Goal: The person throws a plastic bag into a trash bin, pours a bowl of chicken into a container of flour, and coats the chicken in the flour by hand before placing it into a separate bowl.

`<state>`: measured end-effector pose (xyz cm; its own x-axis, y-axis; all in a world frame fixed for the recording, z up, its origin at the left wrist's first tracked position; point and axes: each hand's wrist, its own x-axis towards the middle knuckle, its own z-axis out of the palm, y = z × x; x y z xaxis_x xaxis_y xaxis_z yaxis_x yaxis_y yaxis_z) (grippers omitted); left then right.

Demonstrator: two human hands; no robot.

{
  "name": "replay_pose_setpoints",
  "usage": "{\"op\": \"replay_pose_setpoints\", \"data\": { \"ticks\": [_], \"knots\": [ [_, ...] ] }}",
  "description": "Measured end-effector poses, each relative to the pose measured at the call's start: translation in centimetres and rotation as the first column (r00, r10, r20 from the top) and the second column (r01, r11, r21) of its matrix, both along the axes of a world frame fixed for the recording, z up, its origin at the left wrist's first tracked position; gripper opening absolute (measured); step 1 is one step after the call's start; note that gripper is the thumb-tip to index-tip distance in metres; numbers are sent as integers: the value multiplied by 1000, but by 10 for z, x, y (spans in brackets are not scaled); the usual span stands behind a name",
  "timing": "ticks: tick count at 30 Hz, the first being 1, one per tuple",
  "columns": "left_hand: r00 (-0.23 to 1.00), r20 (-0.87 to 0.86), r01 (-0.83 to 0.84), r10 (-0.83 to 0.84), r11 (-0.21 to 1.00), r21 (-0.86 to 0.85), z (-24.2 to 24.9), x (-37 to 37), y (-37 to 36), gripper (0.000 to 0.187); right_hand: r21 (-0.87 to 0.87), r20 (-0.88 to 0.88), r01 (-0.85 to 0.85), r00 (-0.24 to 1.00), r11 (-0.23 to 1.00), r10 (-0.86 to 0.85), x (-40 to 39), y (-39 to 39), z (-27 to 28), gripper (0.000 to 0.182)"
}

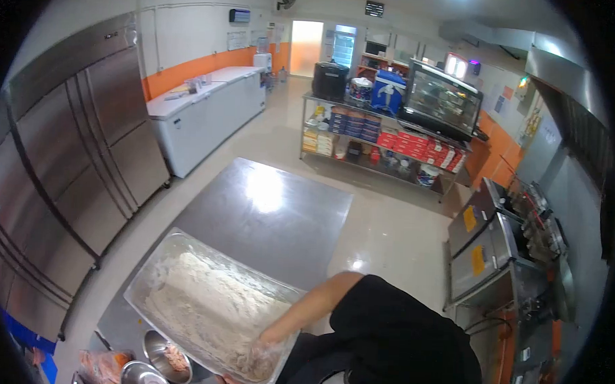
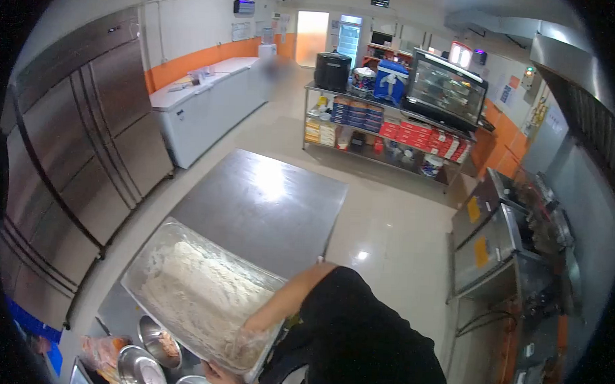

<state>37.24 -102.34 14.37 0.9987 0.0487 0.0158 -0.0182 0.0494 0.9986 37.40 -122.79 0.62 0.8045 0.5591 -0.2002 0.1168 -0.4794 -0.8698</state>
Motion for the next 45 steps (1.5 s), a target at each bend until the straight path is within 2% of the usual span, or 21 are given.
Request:
{"op": "replay_pose_setpoints", "data": {
  "ticks": [1,3,4,6,10,13,16,17,19,23,24,25,26,27,28,29,32,33,35,41,45],
  "knots": [
    [955,-97,293,-282,828,477,3,3,21,67,74,-33,31,999,997,-28,5,9,0,27],
    [960,-61,270,-273,846,461,-31,6,26,66,178,-90,77,994,981,-62,22,27,4,26],
    [967,-42,242,-251,854,460,-10,6,22,66,218,-116,103,990,971,-79,27,33,7,25],
    [848,-491,406,-200,841,358,29,6,17,63,261,-141,133,985,956,-99,37,35,15,24],
    [948,-161,317,-274,856,408,17,0,20,61,247,-106,169,983,954,-147,51,9,36,23],
    [986,-8,152,-166,886,437,8,-4,16,61,145,34,164,985,976,-171,62,-18,63,22],
    [978,74,153,-197,907,392,2,0,17,61,52,444,240,864,969,-238,55,-33,92,17],
    [976,73,161,-205,907,390,5,-3,16,61,50,444,248,862,967,-244,52,-35,100,17],
    [985,20,148,-169,908,391,21,-6,13,63,-299,478,411,846,861,-238,51,-39,106,15],
    [983,53,138,-176,898,418,11,-2,16,68,-298,547,421,811,857,-208,49,-37,103,23],
    [959,73,247,-273,935,254,13,4,10,54,136,20,459,885,878,-465,50,-38,87,32],
    [937,97,327,-335,941,90,20,5,2,41,440,-571,621,751,649,-331,50,-35,59,41],
    [970,7,243,-243,969,-38,34,-4,-5,33,540,-724,569,690,620,-2,53,-45,-3,60],
    [961,-44,276,-273,956,103,2,3,7,30,370,7,127,990,920,-140,43,-38,42,90],
    [955,-109,292,-275,935,199,34,1,4,29,175,95,-79,993,981,63,53,-43,80,73],
    [962,-51,272,-268,955,114,6,4,8,26,225,145,-146,983,963,115,56,-40,96,68],
    [986,9,157,-164,960,230,10,6,6,23,329,362,-147,932,933,19,77,-48,102,56],
    [995,71,65,-70,995,71,4,3,-2,22,-144,341,-10,938,990,60,92,-51,82,67],
    [999,-29,50,-46,987,156,13,4,1,22,210,206,193,950,958,-237,105,-57,7,59],
    [995,-31,100,-95,963,250,19,10,5,26,-108,376,44,927,993,0,59,-16,12,49],
    [998,7,60,-62,977,205,17,11,0,25,-123,48,15,999,992,-9,23,0,92,44]
  ]
}}
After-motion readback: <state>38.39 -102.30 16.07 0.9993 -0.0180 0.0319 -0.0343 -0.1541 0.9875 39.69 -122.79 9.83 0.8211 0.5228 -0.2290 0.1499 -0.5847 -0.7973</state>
